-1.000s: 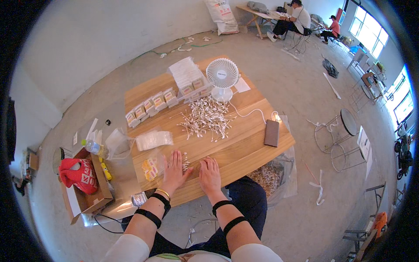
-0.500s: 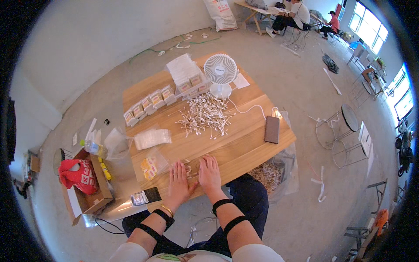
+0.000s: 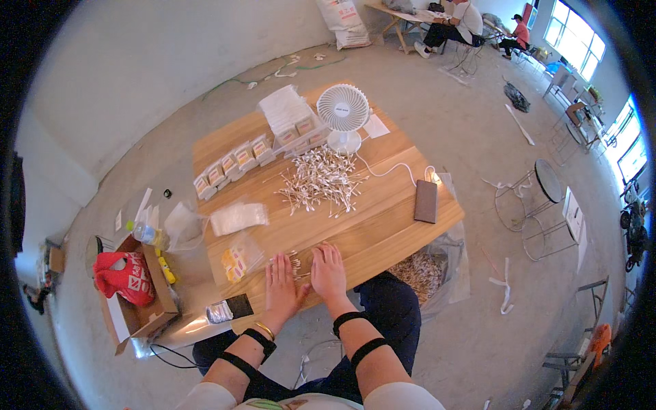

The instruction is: Packaging small cotton-tipped hygiene swabs into plastic bags at a work table.

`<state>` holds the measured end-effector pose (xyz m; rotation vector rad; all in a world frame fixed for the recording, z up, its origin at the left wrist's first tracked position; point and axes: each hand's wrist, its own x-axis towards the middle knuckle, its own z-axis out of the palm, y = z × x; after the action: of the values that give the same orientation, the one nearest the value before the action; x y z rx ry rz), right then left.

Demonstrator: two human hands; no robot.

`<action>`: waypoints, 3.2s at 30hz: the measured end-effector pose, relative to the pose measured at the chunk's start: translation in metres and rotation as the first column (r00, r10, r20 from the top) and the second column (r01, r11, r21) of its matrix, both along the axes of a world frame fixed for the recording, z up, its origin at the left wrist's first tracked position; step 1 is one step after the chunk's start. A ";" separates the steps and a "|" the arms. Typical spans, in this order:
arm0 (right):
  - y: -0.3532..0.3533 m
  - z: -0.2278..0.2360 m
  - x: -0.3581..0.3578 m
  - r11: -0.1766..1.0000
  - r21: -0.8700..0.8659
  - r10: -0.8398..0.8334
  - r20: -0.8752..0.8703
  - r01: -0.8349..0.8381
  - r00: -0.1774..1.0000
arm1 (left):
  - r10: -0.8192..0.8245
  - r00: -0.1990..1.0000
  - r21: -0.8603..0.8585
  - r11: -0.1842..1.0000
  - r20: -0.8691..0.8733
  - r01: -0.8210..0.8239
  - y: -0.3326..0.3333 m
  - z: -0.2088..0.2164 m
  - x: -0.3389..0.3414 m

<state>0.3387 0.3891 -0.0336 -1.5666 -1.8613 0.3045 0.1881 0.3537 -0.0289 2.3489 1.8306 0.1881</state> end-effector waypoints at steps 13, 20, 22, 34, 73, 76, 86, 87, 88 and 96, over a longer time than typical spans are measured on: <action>0.001 0.005 0.003 0.999 -0.035 -0.009 -0.438 -0.007 0.899 | 0.017 0.999 -0.070 0.997 0.036 -0.015 0.000 0.006 0.002; 0.004 0.000 -0.051 0.982 -0.044 0.126 -0.568 -0.182 0.813 | -0.068 0.982 0.029 0.998 0.175 0.064 -0.002 -0.015 -0.023; 0.004 0.000 -0.063 0.941 -0.032 0.244 -0.624 -0.336 0.743 | -0.074 0.992 0.077 0.995 0.107 0.066 -0.001 -0.015 -0.023; 0.004 0.006 -0.006 0.994 -0.043 0.096 -0.092 -0.100 0.991 | 0.034 0.999 0.045 0.998 0.037 -0.036 -0.002 0.002 -0.014; -0.018 0.031 -0.010 0.904 -0.177 0.426 0.287 -0.390 0.858 | 0.164 0.986 0.005 0.987 -0.008 -0.164 -0.032 -0.003 -0.061; -0.019 0.000 -0.022 0.918 -0.183 0.393 0.314 -0.351 0.864 | 0.150 0.988 -0.037 0.988 0.037 -0.148 -0.030 -0.003 -0.046; -0.030 -0.007 -0.037 0.917 -0.140 0.399 0.369 -0.374 0.839 | 0.138 0.980 0.052 0.988 0.143 -0.147 -0.027 -0.007 -0.038; -0.029 -0.006 -0.038 0.917 -0.145 0.398 0.359 -0.371 0.844 | 0.103 0.982 0.028 0.994 0.157 -0.109 -0.025 -0.010 -0.038; -0.029 -0.006 -0.038 0.918 -0.149 0.398 0.348 -0.369 0.849 | 0.105 0.982 0.030 0.993 0.156 -0.111 -0.026 -0.013 -0.039; -0.024 -0.002 -0.035 0.918 -0.177 0.396 0.366 -0.355 0.842 | 0.084 0.994 0.056 0.995 0.064 -0.088 -0.033 -0.009 -0.040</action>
<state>0.3034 0.3651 -0.0356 -1.3895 -2.5176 0.2728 0.1482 0.3204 -0.0376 2.2766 1.9234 0.3243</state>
